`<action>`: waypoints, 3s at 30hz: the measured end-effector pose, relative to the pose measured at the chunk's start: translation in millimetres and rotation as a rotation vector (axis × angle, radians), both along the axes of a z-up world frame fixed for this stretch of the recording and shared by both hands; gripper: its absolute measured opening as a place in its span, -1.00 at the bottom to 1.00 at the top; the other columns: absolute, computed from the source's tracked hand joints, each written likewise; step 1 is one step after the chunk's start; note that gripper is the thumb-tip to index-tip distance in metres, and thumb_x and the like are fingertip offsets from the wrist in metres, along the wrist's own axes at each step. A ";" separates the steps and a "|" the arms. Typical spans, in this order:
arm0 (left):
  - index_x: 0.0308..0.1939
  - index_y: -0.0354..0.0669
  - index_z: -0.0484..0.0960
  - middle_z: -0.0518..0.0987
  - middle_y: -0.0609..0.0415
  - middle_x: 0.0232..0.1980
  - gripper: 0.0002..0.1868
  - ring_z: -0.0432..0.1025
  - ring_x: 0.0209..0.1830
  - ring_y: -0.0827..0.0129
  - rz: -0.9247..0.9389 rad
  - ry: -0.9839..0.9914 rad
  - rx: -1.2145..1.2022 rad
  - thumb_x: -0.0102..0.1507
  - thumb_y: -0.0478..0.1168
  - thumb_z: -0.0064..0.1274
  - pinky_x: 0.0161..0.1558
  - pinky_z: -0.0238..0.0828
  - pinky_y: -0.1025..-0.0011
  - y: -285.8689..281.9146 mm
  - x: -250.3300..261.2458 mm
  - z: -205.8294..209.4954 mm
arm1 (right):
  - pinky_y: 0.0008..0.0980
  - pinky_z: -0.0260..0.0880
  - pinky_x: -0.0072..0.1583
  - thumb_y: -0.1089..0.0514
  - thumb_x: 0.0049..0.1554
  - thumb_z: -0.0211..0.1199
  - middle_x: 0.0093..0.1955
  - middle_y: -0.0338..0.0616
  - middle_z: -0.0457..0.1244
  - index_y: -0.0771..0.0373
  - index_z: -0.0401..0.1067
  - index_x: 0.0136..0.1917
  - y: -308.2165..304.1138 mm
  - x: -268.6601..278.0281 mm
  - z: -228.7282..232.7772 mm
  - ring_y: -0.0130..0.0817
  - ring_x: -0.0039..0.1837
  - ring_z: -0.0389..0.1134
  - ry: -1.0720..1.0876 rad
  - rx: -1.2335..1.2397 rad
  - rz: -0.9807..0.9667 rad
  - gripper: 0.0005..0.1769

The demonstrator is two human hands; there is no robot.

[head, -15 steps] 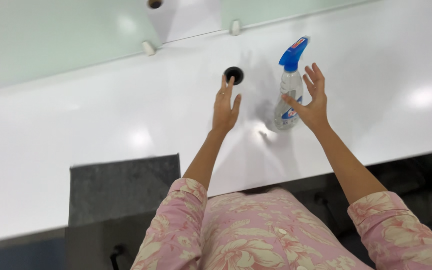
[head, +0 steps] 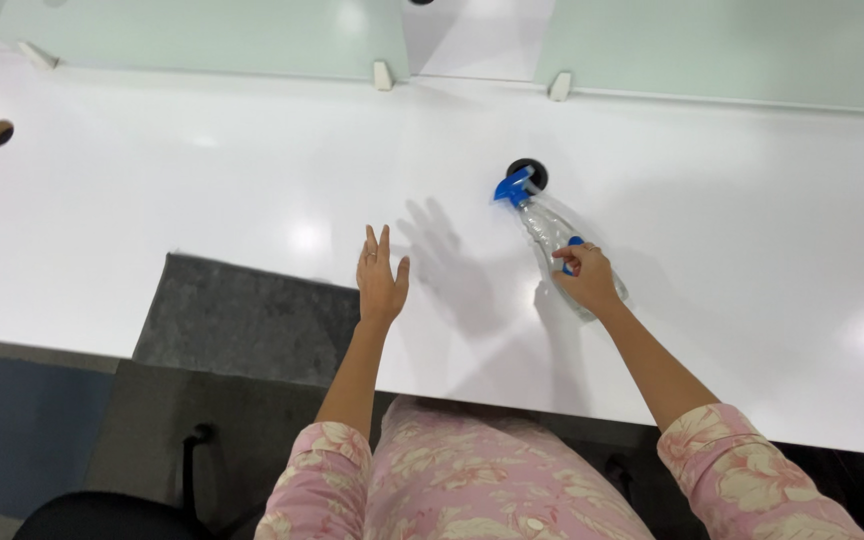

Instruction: The person cleans a white desk surface by spraying it with liquid from a bottle and wiping the area with a dark cloth.

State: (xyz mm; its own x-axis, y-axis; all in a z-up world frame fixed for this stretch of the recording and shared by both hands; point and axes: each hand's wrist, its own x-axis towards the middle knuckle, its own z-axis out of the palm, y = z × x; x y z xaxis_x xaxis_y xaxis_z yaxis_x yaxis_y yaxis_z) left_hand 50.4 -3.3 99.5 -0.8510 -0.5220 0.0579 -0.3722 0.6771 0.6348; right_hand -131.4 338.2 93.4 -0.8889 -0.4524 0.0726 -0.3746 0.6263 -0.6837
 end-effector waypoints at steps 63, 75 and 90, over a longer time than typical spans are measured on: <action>0.64 0.13 -0.50 -0.73 -0.27 0.62 0.50 -0.91 0.50 -0.46 0.014 -0.629 0.146 -0.04 0.67 0.04 0.16 -0.90 -0.69 -163.9 -35.3 -36.5 | -0.41 0.37 0.03 0.30 0.11 0.37 -0.04 -0.22 0.32 0.28 0.35 0.17 -223.6 40.6 141.5 -0.46 -0.03 0.33 -0.104 -0.445 -0.176 -0.63; 0.61 0.10 -0.61 -0.78 -0.32 0.60 0.53 -0.93 0.47 -0.51 -0.017 -0.721 0.154 -0.04 0.71 -0.02 0.13 -0.86 -0.73 -167.9 -40.8 -32.7 | -0.33 0.31 -0.13 0.21 -0.08 0.28 -0.32 -0.12 0.30 0.29 0.40 0.01 -268.6 -53.3 112.3 -0.35 -0.26 0.29 -0.358 -0.061 -0.143 -0.66; 0.61 0.11 -0.63 -0.81 -0.33 0.58 0.56 -0.95 0.46 -0.54 -0.025 -0.723 0.193 -0.06 0.68 0.05 0.13 -0.86 -0.74 -172.1 -44.5 -25.0 | -0.36 0.38 -0.04 0.19 -0.04 0.30 -0.25 -0.11 0.36 0.31 0.43 -0.01 -242.2 -69.2 121.9 -0.39 -0.20 0.41 -0.495 -0.051 -0.177 -0.69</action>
